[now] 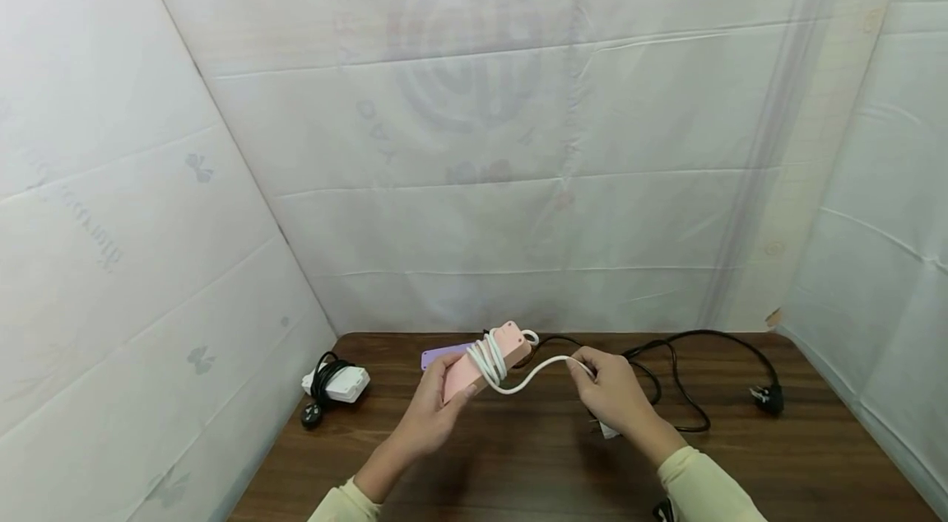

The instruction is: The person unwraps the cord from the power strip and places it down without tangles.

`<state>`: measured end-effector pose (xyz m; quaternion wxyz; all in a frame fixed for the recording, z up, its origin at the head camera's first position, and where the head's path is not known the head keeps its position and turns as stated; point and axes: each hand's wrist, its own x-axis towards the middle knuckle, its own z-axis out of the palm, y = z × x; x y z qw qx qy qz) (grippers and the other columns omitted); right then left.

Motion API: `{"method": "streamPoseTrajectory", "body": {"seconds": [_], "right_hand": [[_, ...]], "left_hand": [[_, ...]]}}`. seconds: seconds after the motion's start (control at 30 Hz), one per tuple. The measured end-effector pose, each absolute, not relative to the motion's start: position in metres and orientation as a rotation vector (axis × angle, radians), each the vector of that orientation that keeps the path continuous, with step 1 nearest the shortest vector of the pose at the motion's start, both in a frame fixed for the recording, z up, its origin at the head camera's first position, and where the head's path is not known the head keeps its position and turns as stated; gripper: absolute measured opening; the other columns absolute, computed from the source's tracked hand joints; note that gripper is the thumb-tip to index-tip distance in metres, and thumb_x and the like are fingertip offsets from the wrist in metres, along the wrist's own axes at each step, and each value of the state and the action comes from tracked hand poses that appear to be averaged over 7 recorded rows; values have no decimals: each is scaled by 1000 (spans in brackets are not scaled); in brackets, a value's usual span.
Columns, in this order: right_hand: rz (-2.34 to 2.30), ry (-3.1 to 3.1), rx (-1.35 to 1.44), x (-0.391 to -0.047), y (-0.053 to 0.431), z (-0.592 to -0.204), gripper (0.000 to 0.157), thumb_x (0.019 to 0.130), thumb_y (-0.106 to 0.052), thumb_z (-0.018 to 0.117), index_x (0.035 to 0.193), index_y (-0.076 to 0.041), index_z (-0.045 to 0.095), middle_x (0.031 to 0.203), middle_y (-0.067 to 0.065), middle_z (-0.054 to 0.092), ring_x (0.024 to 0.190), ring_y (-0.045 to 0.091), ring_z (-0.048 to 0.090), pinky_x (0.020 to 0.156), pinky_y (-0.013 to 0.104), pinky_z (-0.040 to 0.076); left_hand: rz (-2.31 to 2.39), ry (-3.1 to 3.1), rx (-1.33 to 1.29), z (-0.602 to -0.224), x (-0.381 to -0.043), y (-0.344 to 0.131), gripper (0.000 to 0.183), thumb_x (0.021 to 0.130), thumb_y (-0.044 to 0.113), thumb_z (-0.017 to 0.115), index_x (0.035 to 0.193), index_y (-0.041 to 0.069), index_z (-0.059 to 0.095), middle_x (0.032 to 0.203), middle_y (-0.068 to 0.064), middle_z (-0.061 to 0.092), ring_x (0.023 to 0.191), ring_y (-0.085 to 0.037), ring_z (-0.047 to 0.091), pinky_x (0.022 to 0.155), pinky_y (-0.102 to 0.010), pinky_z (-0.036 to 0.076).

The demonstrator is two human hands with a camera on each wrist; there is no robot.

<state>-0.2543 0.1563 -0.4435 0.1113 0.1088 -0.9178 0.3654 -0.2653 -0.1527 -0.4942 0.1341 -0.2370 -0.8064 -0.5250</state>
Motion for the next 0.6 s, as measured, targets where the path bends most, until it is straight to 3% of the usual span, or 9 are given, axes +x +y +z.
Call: {"method": "streamPoseTrajectory", "body": {"seconds": [0.33, 0.6], "right_hand": [[1056, -2771, 310, -252, 152, -446, 27, 105, -31, 69, 81, -21, 62, 59, -9, 42, 48, 3, 32, 51, 23, 35], [1092, -2807, 389, -255, 145, -452, 17, 103, -37, 71, 90, -25, 69, 63, -9, 45, 52, 1, 36, 51, 23, 36]], "left_hand": [[-1520, -2361, -677, -497, -266, -149, 46, 102, 17, 70, 141, -1, 54, 132, -18, 59, 114, -22, 54, 93, -29, 47], [-1518, -2356, -661, -499, -266, -143, 46, 101, 17, 71, 141, -1, 54, 130, -19, 59, 111, -20, 52, 89, -27, 45]]}}
